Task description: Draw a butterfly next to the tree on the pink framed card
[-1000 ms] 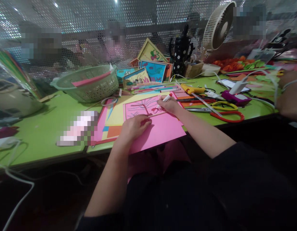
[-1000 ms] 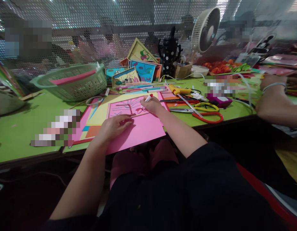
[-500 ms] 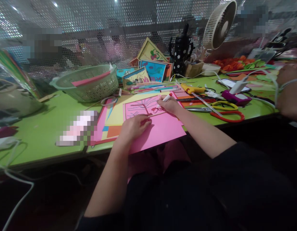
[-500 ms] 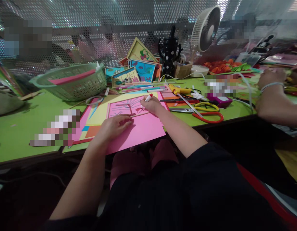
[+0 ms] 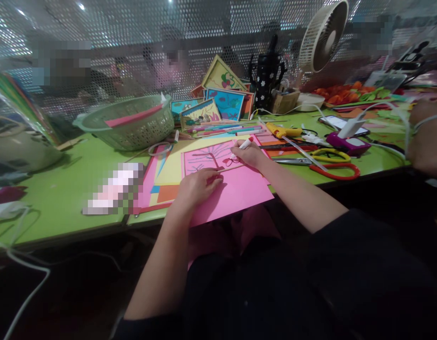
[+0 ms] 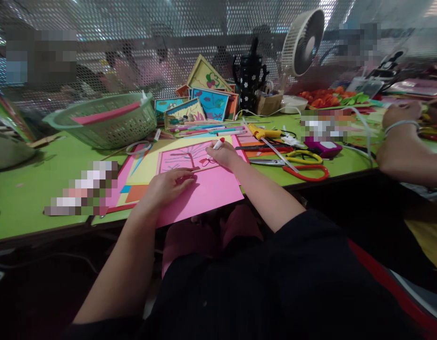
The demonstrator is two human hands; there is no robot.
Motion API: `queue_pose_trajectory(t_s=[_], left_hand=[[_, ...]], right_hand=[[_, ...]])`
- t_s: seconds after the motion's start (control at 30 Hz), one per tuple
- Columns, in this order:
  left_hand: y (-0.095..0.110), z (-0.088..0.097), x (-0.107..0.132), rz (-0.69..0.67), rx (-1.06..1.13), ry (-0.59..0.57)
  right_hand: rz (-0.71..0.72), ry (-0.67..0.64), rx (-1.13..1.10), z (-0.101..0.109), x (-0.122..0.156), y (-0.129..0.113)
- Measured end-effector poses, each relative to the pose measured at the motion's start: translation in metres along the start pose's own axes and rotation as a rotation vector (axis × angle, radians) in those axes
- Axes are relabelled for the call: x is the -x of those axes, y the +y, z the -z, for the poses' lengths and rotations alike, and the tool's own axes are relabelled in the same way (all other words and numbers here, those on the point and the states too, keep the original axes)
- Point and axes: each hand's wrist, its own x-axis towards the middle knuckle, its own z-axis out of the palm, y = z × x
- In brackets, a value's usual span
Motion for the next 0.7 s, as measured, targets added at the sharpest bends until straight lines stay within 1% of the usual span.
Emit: queue_pose_trajectory(t_s=[0.7], left_hand=[[0.0020,0.0019,-0.0003,0.008,0.002,-0.009]], right_hand=[[-0.008,-0.002,-0.013,-0.0004,-0.0004,0.0003]])
